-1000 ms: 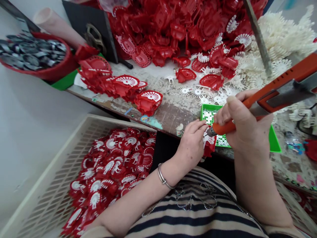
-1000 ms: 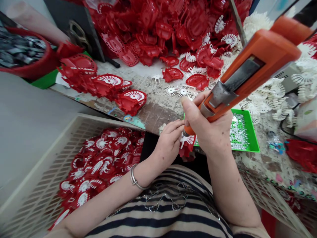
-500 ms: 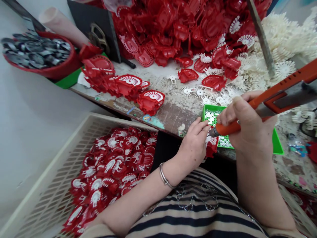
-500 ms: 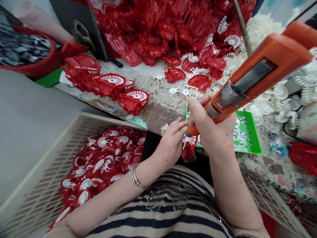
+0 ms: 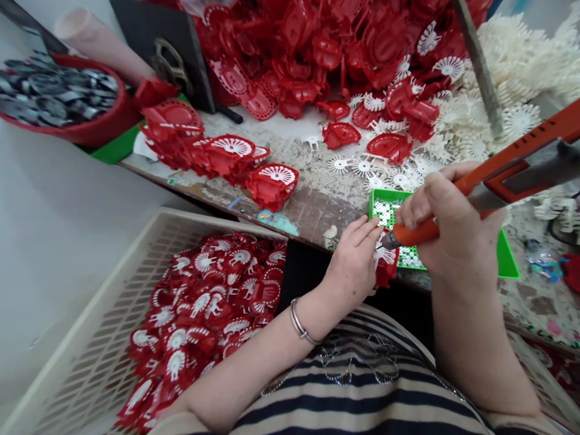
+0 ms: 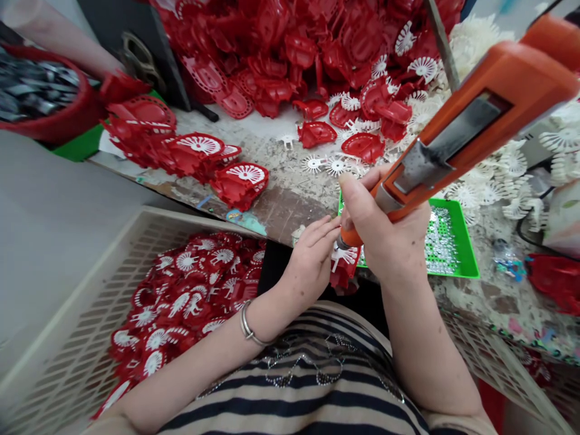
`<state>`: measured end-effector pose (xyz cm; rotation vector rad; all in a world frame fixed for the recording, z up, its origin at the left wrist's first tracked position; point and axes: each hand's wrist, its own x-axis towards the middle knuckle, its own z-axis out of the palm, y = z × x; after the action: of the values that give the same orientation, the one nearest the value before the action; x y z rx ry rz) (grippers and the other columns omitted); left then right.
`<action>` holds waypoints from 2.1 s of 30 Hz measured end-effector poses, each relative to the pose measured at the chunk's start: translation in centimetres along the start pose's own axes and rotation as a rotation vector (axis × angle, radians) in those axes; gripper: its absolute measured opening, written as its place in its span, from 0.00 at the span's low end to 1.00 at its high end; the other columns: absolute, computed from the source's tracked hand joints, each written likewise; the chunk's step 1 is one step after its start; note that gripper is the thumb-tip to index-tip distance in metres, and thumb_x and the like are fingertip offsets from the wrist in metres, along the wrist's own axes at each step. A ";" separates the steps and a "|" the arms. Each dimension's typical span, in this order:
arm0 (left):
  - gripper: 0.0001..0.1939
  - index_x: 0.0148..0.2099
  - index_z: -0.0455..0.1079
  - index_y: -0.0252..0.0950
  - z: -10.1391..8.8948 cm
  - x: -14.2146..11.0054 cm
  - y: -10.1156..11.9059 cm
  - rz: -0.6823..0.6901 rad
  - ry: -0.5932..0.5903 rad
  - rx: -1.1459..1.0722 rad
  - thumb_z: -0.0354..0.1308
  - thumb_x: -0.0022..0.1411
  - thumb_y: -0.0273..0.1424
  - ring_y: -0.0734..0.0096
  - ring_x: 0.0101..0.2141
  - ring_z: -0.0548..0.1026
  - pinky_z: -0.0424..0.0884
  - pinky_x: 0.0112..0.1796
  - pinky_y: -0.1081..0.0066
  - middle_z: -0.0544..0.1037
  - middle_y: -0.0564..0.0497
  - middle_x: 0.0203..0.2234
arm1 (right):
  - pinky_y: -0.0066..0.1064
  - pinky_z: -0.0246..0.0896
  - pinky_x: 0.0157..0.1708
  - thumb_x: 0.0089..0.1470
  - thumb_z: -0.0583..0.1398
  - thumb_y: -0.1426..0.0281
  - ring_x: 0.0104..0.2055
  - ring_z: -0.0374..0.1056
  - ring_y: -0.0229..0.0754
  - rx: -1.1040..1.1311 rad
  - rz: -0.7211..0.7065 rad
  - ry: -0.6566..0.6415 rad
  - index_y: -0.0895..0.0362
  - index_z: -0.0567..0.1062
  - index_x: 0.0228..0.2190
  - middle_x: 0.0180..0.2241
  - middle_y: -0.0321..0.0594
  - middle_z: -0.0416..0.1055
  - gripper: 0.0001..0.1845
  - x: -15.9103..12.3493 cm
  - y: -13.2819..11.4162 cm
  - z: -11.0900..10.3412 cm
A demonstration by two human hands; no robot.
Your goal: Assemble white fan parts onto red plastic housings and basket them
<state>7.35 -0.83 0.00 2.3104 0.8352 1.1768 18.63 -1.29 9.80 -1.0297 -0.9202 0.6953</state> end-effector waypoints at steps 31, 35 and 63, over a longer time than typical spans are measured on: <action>0.19 0.51 0.70 0.30 -0.2 0.3 0.3 -0.070 -0.048 -0.052 0.43 0.64 0.18 0.61 0.53 0.71 0.70 0.55 0.51 0.76 0.38 0.50 | 0.26 0.55 0.14 0.50 0.64 0.72 0.13 0.55 0.31 -0.024 -0.094 -0.006 0.54 0.67 0.20 0.13 0.25 0.61 0.12 0.3 0.4 0.9; 0.19 0.50 0.70 0.28 -0.1 0.3 0.4 -0.064 -0.015 -0.077 0.43 0.63 0.18 0.61 0.53 0.71 0.71 0.55 0.52 0.76 0.37 0.49 | 0.26 0.55 0.13 0.50 0.64 0.72 0.13 0.56 0.31 -0.063 -0.117 -0.008 0.54 0.67 0.20 0.13 0.25 0.61 0.12 0.2 0.4 1.0; 0.19 0.50 0.71 0.31 0.1 0.0 -0.4 -0.055 0.002 -0.078 0.45 0.62 0.18 0.61 0.52 0.73 0.72 0.53 0.52 0.77 0.38 0.50 | 0.28 0.54 0.14 0.47 0.68 0.66 0.13 0.55 0.33 0.023 -0.038 0.004 0.52 0.67 0.22 0.13 0.25 0.59 0.14 0.2 -0.5 0.5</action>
<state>7.30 -0.54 -0.35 2.2099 0.8332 1.1669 18.26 -1.08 10.42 -0.9901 -0.9243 0.6706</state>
